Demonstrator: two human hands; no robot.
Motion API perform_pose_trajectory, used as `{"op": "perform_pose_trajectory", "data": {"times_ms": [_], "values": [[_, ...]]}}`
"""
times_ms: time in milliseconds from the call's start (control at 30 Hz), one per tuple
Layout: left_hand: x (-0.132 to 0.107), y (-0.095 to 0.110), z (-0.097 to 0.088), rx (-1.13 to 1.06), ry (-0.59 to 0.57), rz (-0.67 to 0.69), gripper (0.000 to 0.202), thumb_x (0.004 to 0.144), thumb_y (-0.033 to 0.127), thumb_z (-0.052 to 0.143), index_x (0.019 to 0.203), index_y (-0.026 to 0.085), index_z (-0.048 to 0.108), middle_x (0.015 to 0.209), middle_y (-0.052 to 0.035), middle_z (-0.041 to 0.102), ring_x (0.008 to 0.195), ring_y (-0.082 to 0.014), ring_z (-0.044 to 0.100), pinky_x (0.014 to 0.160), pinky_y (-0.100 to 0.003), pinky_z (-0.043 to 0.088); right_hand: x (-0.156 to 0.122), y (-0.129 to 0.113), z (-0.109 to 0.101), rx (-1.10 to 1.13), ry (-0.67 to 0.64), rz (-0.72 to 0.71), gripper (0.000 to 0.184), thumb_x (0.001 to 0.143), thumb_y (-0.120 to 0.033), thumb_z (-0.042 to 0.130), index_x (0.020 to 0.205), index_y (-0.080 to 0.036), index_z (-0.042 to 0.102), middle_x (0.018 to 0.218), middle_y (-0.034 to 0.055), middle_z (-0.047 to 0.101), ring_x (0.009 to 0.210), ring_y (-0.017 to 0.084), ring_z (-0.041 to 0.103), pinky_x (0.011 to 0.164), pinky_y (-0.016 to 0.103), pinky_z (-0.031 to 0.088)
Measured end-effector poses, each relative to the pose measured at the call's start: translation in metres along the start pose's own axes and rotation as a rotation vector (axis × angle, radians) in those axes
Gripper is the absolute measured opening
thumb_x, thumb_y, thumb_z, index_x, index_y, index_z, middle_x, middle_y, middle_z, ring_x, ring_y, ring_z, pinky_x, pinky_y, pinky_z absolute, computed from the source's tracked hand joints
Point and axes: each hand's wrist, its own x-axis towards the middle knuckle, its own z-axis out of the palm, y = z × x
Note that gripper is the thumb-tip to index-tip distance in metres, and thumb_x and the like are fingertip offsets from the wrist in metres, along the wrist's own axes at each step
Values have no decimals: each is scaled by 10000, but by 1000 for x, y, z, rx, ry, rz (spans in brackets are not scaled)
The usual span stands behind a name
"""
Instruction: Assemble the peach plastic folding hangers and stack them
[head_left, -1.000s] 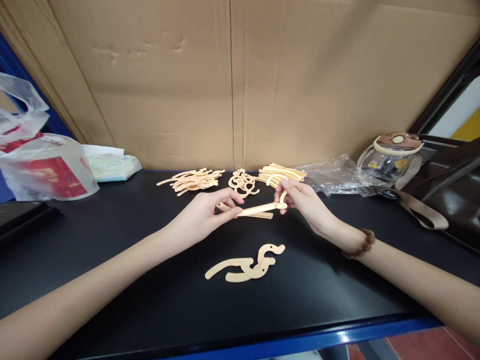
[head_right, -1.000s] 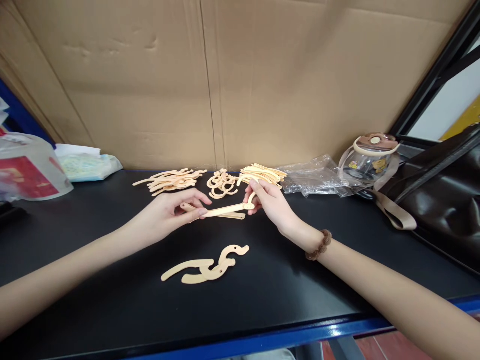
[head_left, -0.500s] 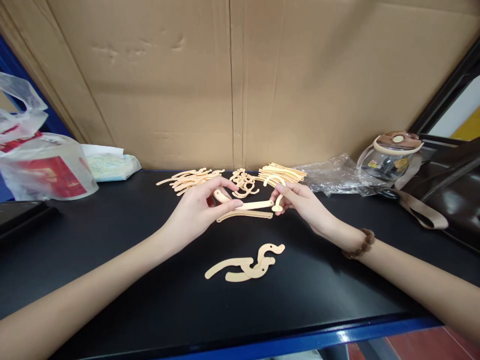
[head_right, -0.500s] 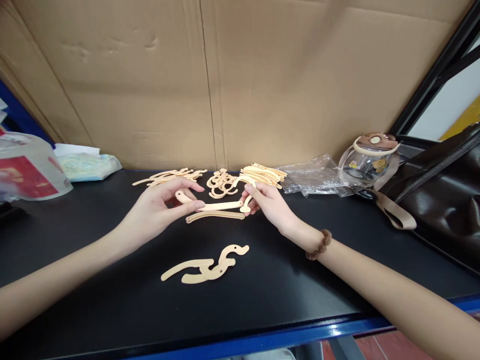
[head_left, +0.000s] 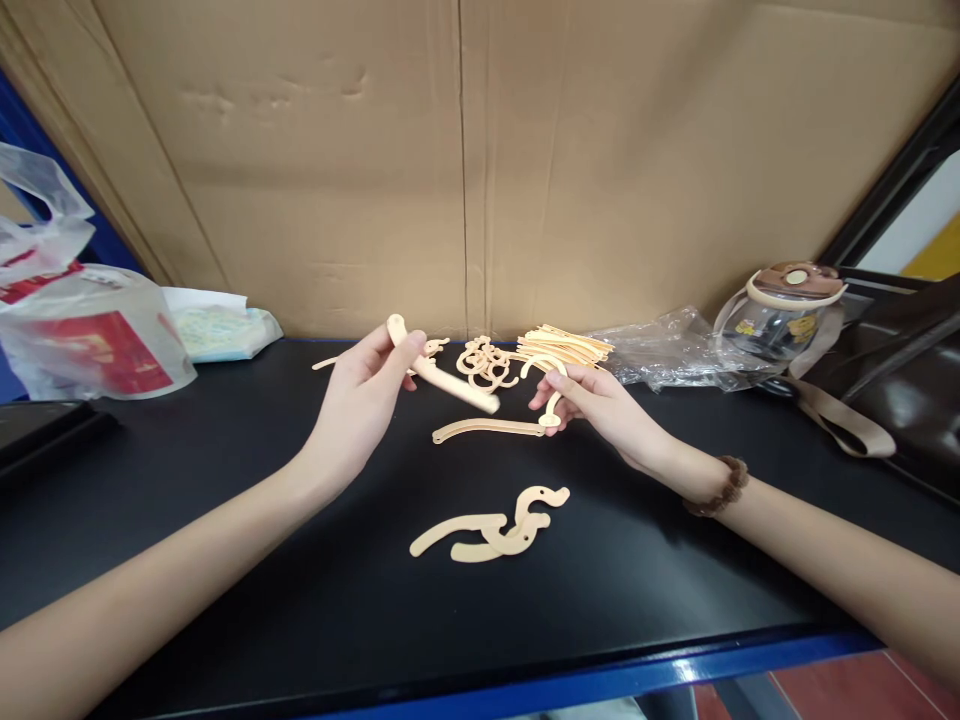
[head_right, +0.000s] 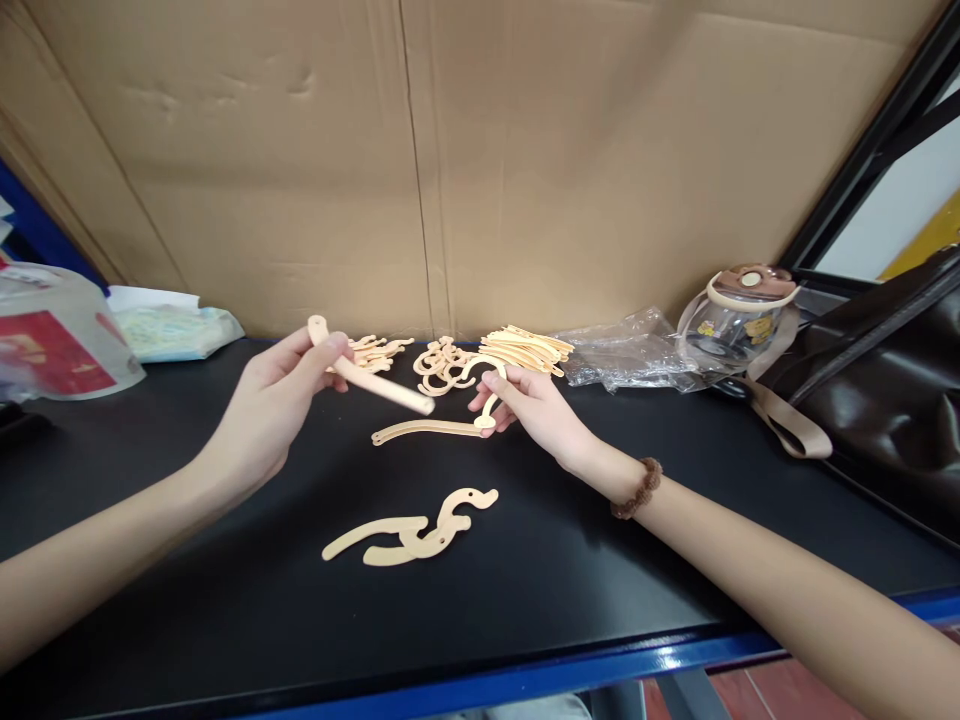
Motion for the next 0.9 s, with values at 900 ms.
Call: {"op": "perform_pose_trajectory", "data": {"times_ms": [900], "values": [[-28, -13, 20, 603, -635, 466, 181, 981, 335, 317, 895, 208, 413, 651, 51, 559, 513, -126, 518, 505, -220, 322, -9, -9, 6, 139, -241, 17, 98, 811, -194, 627, 898, -186, 582, 929, 30, 696, 811, 121, 648, 743, 253, 508]]}}
